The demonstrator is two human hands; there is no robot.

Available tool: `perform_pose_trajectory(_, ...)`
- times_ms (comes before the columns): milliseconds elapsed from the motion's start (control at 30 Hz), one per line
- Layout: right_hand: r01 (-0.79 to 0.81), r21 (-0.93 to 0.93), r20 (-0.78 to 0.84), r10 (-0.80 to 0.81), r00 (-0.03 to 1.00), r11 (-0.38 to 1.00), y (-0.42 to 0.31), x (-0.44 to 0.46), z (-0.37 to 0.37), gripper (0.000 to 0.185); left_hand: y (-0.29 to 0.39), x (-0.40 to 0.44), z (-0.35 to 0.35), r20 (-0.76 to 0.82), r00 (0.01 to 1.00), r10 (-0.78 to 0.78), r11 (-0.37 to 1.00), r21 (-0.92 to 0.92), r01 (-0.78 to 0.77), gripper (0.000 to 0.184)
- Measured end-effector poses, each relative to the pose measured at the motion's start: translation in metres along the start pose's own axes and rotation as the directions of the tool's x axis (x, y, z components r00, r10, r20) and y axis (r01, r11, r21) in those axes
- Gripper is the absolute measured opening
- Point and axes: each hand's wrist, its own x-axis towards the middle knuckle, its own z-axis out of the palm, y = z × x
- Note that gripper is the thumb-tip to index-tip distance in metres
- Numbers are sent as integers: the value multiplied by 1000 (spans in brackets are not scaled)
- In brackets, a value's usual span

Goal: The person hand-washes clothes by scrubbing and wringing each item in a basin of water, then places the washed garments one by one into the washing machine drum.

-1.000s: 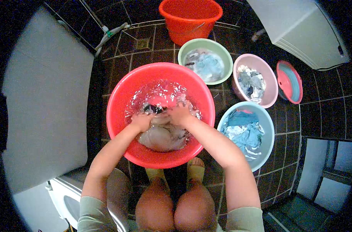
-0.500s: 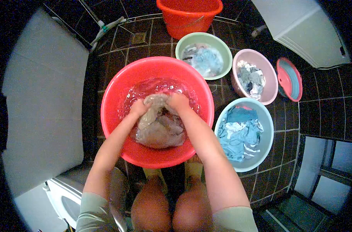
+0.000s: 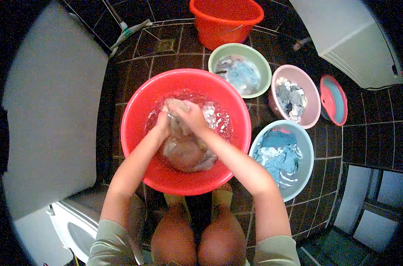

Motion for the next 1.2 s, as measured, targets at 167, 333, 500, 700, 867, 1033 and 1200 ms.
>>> perform_pose_trajectory(167,-123,-383,-260,21,965,916,-10,-19,35,27,3,-14,7,99,994,-41,996,87,32,32)
perform_pose_trajectory(333,-119,-531,-352,-91,931,839,0,-5,19,27,12,-31,18,227,963,-146,987,100,126,36)
perform_pose_trajectory(500,-248,-659,-367,-16,930,710,26,13,-41,38,12,-12,2,309,900,-307,941,238,239,49)
perform_pose_trajectory(700,-122,-984,-90,220,971,133,42,0,-36,42,-11,12,-37,277,954,118,-167,952,-256,49)
perform_pose_trajectory(867,-334,-903,-225,365,903,271,119,3,-56,39,-16,-1,-32,302,920,249,-334,919,-211,43)
perform_pose_trajectory(1033,-502,-17,-182,491,852,864,75,27,-61,35,-9,56,-50,361,892,274,443,776,-450,25)
perform_pose_trajectory(1200,-371,487,97,373,923,791,-5,24,-39,35,22,33,-16,263,965,-16,999,48,4,31)
